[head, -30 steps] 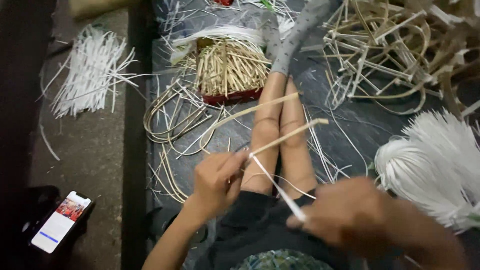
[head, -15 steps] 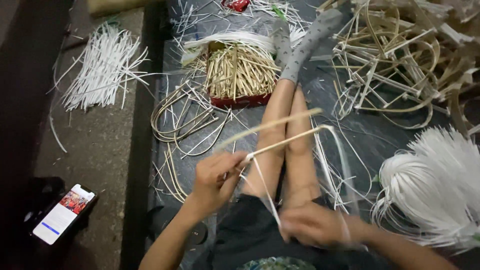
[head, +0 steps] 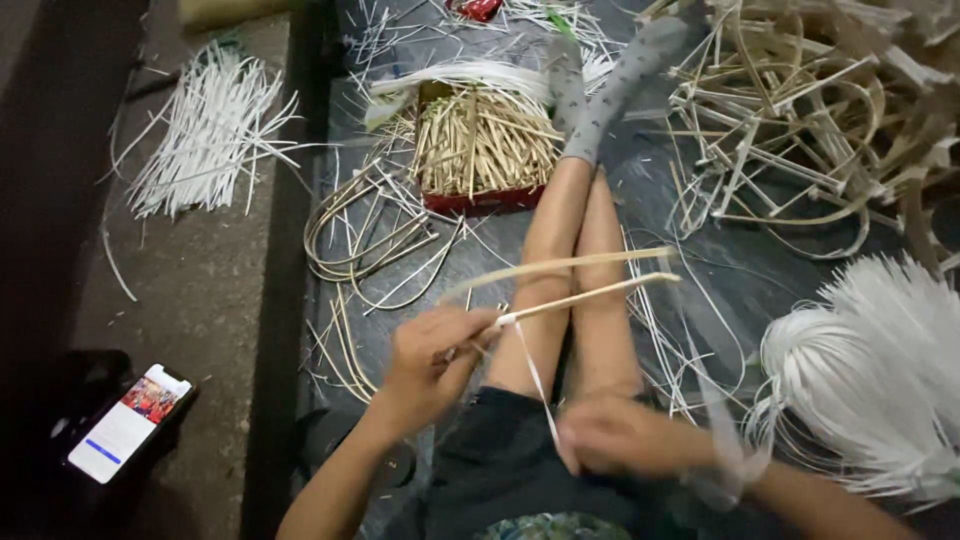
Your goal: The recorder weaves and ties bamboo and plastic strips together to construct a structural frame while sitting on the floor.
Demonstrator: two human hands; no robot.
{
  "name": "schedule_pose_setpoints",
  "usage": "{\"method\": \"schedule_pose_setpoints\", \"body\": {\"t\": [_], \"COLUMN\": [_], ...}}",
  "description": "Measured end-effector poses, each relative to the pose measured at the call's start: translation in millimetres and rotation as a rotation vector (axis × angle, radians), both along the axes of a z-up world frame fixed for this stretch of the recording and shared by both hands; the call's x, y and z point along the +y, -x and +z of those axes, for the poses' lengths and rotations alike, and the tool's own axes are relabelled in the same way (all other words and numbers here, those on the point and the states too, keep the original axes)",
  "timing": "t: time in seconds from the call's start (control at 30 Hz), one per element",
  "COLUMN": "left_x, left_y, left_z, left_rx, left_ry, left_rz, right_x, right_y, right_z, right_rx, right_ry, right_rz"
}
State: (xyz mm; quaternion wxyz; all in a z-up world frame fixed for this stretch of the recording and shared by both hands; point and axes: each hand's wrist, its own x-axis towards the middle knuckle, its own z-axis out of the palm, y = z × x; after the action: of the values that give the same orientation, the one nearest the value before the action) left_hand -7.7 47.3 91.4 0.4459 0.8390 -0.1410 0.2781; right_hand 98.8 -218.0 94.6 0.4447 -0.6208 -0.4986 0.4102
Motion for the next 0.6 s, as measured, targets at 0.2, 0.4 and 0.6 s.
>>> {"method": "schedule_pose_setpoints", "body": {"t": [0.2, 0.4, 0.6], "left_x": [-16, 0, -12], "left_y": [3, 7, 0], "left_z": [1, -12, -24], "left_rx": [-0.043, -0.04, -0.069], "left_ry": [-0.256, -0.094, -0.251], "left_rz": [-0.147, -0.091, -0.036], "right_x": [-17, -2, -21], "right_y": [-52, -37, -9], "right_z": [54, -83, 41], "right_rx": [-0.445, -0.204, -0.118], "right_ry": [-0.049, 0.074, 0.004], "right_rz": [-0.387, -0.257, -0.204]}}
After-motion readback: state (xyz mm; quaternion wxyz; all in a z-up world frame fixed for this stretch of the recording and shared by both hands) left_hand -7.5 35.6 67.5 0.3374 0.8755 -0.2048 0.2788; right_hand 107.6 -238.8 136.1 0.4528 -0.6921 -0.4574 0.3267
